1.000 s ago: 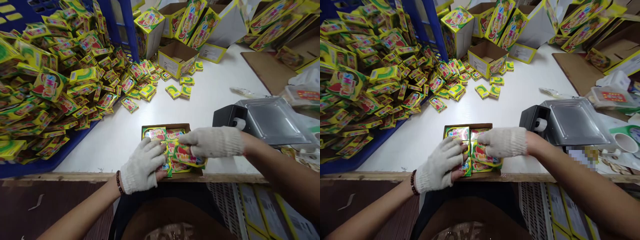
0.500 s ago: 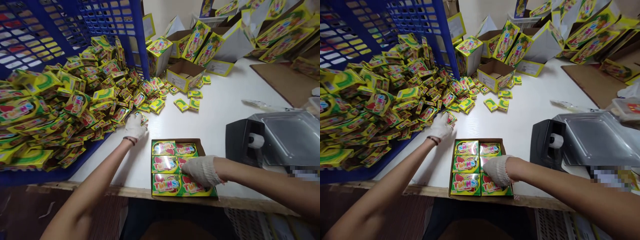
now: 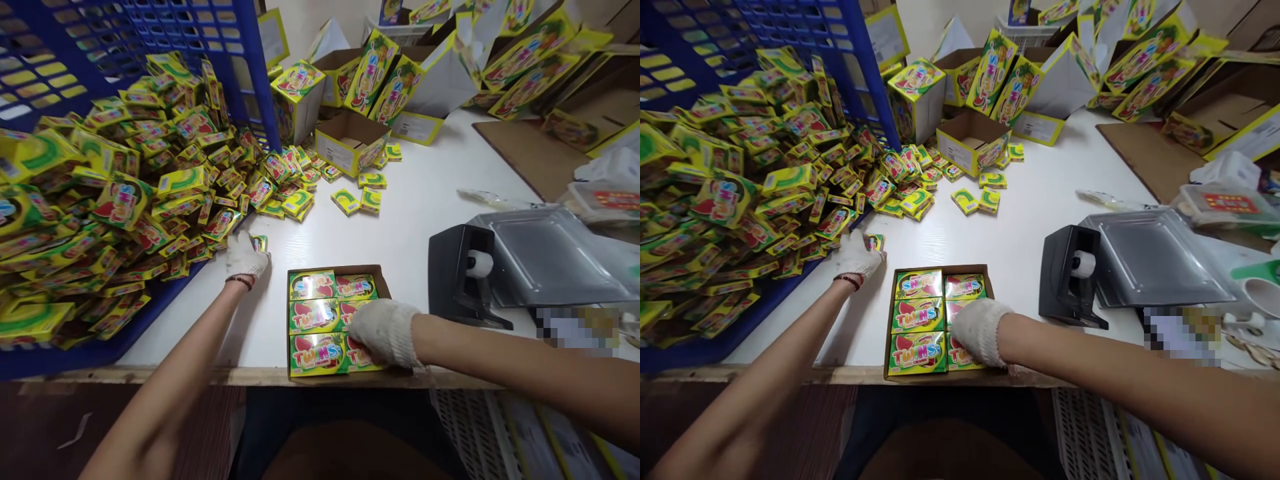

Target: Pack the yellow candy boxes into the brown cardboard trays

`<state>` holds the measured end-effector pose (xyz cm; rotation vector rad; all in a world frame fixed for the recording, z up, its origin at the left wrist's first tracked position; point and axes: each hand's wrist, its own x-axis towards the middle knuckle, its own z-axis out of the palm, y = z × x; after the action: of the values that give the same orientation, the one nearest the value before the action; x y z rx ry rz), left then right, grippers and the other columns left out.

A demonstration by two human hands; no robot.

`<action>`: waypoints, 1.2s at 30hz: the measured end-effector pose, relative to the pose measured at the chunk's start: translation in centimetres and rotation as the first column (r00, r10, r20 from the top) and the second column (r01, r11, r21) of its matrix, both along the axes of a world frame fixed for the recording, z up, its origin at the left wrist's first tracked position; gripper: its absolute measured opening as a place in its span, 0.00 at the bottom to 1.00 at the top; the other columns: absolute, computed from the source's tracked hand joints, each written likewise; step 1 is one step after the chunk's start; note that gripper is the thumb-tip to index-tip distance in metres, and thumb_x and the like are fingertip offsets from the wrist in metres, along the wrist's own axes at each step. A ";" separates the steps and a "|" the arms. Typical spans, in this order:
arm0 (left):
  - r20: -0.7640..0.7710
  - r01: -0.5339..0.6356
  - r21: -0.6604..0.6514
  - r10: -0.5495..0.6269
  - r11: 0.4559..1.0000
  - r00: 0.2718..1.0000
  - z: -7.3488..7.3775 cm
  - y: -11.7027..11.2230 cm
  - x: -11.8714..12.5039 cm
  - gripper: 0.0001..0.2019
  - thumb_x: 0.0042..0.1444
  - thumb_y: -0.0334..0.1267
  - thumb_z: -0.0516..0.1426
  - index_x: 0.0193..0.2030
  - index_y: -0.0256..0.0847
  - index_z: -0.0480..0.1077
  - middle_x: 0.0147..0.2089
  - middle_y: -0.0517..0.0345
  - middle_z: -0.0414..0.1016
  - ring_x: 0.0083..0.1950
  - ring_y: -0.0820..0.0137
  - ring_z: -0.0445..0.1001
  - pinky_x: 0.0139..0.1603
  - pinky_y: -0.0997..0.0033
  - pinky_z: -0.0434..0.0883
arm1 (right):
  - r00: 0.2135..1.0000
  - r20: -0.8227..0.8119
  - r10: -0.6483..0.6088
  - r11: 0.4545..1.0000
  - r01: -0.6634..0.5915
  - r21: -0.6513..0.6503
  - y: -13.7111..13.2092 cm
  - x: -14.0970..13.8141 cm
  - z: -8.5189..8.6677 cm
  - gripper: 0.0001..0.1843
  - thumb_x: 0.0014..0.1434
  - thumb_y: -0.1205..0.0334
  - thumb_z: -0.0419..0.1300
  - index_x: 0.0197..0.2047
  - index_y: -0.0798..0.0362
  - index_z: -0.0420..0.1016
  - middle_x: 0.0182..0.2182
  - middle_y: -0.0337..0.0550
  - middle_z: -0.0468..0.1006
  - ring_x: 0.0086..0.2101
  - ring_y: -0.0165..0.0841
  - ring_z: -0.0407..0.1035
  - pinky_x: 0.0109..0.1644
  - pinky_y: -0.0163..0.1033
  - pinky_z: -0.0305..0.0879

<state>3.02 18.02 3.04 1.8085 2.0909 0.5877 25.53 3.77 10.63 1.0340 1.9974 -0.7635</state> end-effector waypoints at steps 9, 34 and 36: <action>0.143 0.559 0.483 -0.690 0.675 0.710 4.0 -8.4 2.7 0.41 0.52 0.31 0.58 0.71 0.48 0.46 0.56 0.47 0.66 0.55 0.60 0.71 0.55 0.58 0.74 | 0.491 -0.723 -0.485 0.636 0.766 0.094 3.7 2.8 2.3 0.23 0.63 0.54 0.55 0.57 0.57 0.68 0.38 0.46 0.80 0.35 0.32 0.72 0.38 0.35 0.65; -0.076 0.306 0.031 -0.303 0.952 0.950 2.5 5.6 7.7 0.21 0.53 0.40 0.59 0.53 0.37 0.67 0.55 0.44 0.65 0.58 0.55 0.67 0.60 0.59 0.65 | 0.923 -0.186 -0.336 0.901 0.373 0.221 -2.4 4.2 1.8 0.12 0.55 0.55 0.60 0.39 0.50 0.79 0.38 0.50 0.80 0.38 0.43 0.73 0.37 0.40 0.60; -0.069 0.304 -0.005 -0.304 0.953 0.950 2.2 6.9 8.5 0.19 0.53 0.39 0.59 0.51 0.36 0.67 0.55 0.44 0.65 0.57 0.57 0.68 0.59 0.60 0.64 | 0.925 -0.169 -0.340 0.901 0.372 0.222 -2.2 4.5 1.9 0.13 0.55 0.55 0.59 0.41 0.50 0.79 0.37 0.51 0.80 0.38 0.43 0.74 0.36 0.40 0.60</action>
<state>11.55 24.87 5.22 2.1264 1.7971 0.4542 30.03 1.57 12.58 1.5682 2.0762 -0.7942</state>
